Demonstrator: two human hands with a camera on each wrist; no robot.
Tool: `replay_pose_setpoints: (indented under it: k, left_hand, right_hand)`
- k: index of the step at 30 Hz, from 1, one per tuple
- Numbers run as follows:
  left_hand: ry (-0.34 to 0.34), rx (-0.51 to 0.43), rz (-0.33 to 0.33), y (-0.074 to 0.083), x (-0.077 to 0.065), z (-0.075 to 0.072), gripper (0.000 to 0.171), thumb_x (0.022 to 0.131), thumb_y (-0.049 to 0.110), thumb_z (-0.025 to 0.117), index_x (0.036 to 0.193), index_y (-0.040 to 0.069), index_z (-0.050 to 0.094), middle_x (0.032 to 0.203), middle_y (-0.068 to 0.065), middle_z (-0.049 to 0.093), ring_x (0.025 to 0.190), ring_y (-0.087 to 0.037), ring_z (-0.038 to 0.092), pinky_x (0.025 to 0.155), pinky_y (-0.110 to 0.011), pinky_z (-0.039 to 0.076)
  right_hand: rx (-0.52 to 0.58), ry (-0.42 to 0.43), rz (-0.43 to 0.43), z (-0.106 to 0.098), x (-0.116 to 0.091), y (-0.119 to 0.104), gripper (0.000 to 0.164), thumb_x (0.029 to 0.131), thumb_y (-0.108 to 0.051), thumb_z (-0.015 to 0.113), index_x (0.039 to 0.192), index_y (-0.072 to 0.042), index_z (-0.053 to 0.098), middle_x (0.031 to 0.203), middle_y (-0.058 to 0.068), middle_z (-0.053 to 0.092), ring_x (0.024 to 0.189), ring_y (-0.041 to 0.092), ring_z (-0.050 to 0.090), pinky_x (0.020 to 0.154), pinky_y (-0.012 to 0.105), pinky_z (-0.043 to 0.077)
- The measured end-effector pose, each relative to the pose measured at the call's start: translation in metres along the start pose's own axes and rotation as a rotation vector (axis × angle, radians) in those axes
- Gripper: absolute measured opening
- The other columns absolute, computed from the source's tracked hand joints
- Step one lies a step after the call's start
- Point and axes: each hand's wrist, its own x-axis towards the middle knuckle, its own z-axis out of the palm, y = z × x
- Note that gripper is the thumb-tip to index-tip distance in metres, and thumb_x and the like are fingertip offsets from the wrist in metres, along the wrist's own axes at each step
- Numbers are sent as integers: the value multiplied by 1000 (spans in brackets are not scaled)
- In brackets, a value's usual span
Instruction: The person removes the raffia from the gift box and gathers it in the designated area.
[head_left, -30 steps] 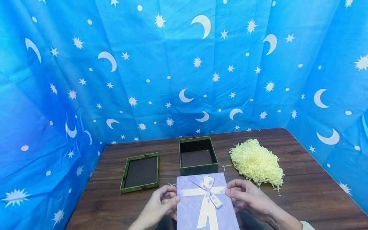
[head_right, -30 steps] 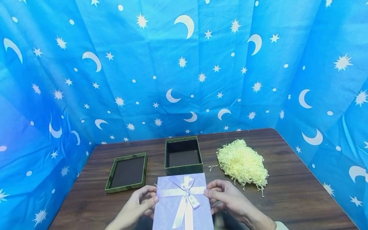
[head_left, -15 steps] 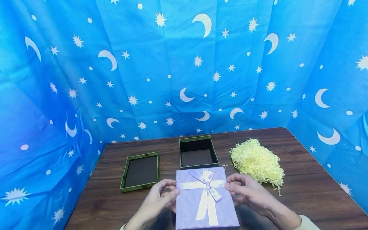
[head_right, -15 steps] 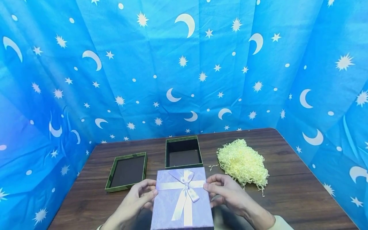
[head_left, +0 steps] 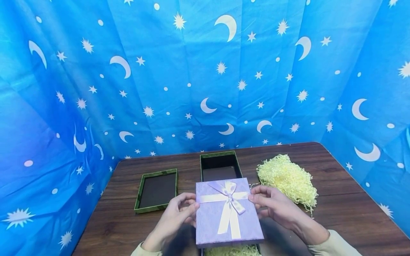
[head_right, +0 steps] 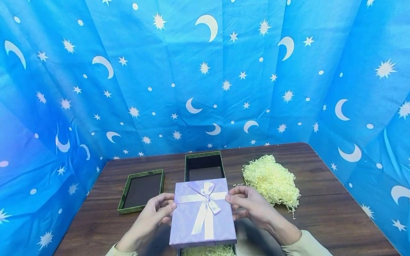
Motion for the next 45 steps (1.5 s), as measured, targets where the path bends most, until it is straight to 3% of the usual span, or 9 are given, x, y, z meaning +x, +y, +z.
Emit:
replay_pose_setpoints:
  k: [6, 14, 21, 25, 32, 38, 45]
  left_hand:
    - [7, -1, 11, -1, 4, 0, 52, 93, 17, 65, 128, -14, 43, 100, -11, 56, 67, -15, 63, 59, -34, 59]
    - [11, 5, 40, 2, 7, -2, 51, 92, 15, 66, 129, -14, 44, 100, -10, 56, 70, -14, 63, 59, -34, 60]
    - [1, 59, 103, 4, 6, -5, 51, 93, 13, 65, 133, -11, 44, 102, -12, 56, 74, -14, 65, 65, -48, 60]
    - [16, 96, 133, 5, 7, -6, 51, 93, 13, 66, 133, -9, 46, 102, -12, 56, 76, -14, 65, 66, -50, 59]
    - [35, 151, 204, 7, 9, -9, 48, 92, 12, 67, 134, -5, 49, 104, -14, 55, 80, -13, 65, 68, -47, 60]
    - [24, 131, 264, 7, 10, -10, 51, 90, 8, 68, 136, -5, 48, 104, -16, 57, 81, -12, 65, 69, -50, 59]
    - [52, 165, 330, 8, 10, -9, 53, 89, 5, 70, 137, -3, 49, 104, -20, 59, 81, -12, 66, 67, -40, 61]
  right_hand:
    - [-24, 32, 11, 0, 2, -3, 41, 96, -17, 59, 121, 10, 41, 102, 9, 58, 85, 15, 62, 69, 33, 59]
    - [-27, 15, -41, -3, 6, -5, 35, 96, -15, 58, 119, 8, 44, 103, 8, 60, 86, 18, 66, 72, 36, 59]
    - [-70, 52, -129, 0, 7, -6, 42, 94, -9, 61, 123, 15, 41, 100, 8, 59, 84, 15, 64, 72, 32, 60]
    - [-120, 86, -141, 3, 7, -6, 44, 94, -10, 62, 124, 15, 42, 101, 8, 58, 85, 15, 63, 73, 32, 60]
    - [-221, 124, -219, 4, 9, -6, 42, 93, -8, 63, 123, 15, 46, 100, 9, 60, 85, 12, 64, 75, 32, 59]
    - [-300, 160, -286, 5, 9, -8, 42, 92, -5, 65, 124, 15, 48, 100, 12, 61, 83, 11, 65, 72, 31, 59]
    - [-387, 186, -357, 5, 4, -14, 38, 91, -4, 66, 123, 11, 52, 98, 12, 62, 84, 12, 65, 69, 29, 58]
